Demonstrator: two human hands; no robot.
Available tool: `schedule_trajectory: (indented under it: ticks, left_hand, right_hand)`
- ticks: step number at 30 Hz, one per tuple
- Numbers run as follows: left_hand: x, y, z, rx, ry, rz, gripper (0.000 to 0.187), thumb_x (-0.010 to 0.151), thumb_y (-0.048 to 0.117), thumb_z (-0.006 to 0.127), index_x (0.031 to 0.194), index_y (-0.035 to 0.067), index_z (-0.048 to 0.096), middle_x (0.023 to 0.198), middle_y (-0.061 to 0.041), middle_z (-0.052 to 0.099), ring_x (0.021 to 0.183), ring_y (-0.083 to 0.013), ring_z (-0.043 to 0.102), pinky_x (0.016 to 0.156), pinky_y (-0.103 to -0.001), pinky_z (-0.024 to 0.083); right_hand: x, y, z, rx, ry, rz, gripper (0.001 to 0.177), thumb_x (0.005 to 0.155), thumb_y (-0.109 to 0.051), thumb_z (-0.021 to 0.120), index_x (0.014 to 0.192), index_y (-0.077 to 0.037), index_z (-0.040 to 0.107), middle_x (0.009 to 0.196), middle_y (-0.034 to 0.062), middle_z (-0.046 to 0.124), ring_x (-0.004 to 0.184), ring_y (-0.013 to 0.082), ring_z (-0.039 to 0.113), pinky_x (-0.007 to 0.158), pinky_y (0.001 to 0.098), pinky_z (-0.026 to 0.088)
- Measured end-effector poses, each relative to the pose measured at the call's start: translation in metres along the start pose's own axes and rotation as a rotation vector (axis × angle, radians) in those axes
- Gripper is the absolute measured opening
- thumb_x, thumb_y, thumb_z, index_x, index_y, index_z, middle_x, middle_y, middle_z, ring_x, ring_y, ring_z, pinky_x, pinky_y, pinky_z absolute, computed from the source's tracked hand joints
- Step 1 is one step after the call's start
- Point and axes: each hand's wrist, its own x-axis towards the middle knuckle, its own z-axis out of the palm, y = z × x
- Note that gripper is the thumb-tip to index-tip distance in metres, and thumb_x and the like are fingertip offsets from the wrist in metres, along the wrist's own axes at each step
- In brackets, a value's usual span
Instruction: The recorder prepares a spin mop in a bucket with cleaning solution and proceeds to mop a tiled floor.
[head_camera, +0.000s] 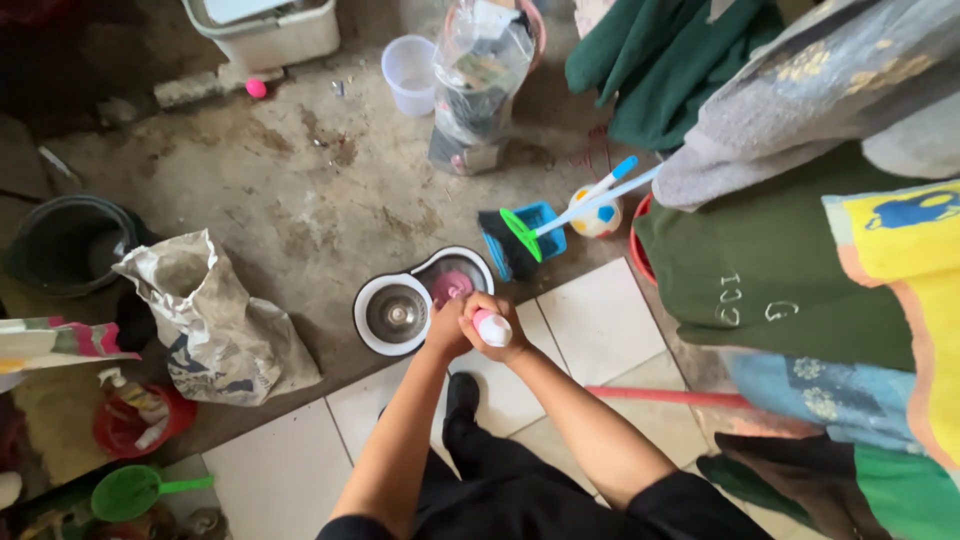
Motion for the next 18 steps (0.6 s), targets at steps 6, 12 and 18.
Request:
schedule_trajectory:
  ticks: [6, 12, 18]
  left_hand:
    - [0.03, 0.105, -0.078, -0.257, 0.215, 0.308, 0.025, 0.081, 0.031, 0.07, 0.098, 0.012, 0.069, 0.096, -0.014, 0.073, 0.096, -0.0383, 0.068, 0.098, -0.051, 0.049]
    - [0.034, 0.15, -0.132, -0.343, 0.311, 0.436, 0.024, 0.078, 0.029, 0.07, 0.093, 0.012, 0.065, 0.086, -0.011, 0.07, 0.087, -0.0339, 0.066, 0.087, -0.046, 0.046]
    - [0.031, 0.106, -0.088, -0.362, 0.313, 0.394, 0.015, 0.078, 0.028, 0.071, 0.09, 0.02, 0.065, 0.084, -0.003, 0.07, 0.083, -0.026, 0.066, 0.096, -0.04, 0.047]
  right_hand:
    - [0.057, -0.118, -0.069, 0.184, 0.092, -0.172, 0.019, 0.092, -0.006, 0.073, 0.09, -0.008, 0.054, 0.084, 0.0045, 0.06, 0.078, 0.0157, 0.059, 0.078, 0.0304, 0.051]
    - [0.069, -0.136, -0.064, 0.235, 0.134, -0.248, 0.016, 0.095, -0.005, 0.069, 0.094, -0.006, 0.053, 0.088, 0.0051, 0.061, 0.081, 0.0164, 0.06, 0.085, 0.0323, 0.053]
    - [0.061, -0.104, -0.049, 0.149, 0.131, -0.203, 0.018, 0.086, -0.007, 0.072, 0.086, -0.008, 0.054, 0.077, 0.0053, 0.062, 0.07, 0.0178, 0.061, 0.075, 0.031, 0.055]
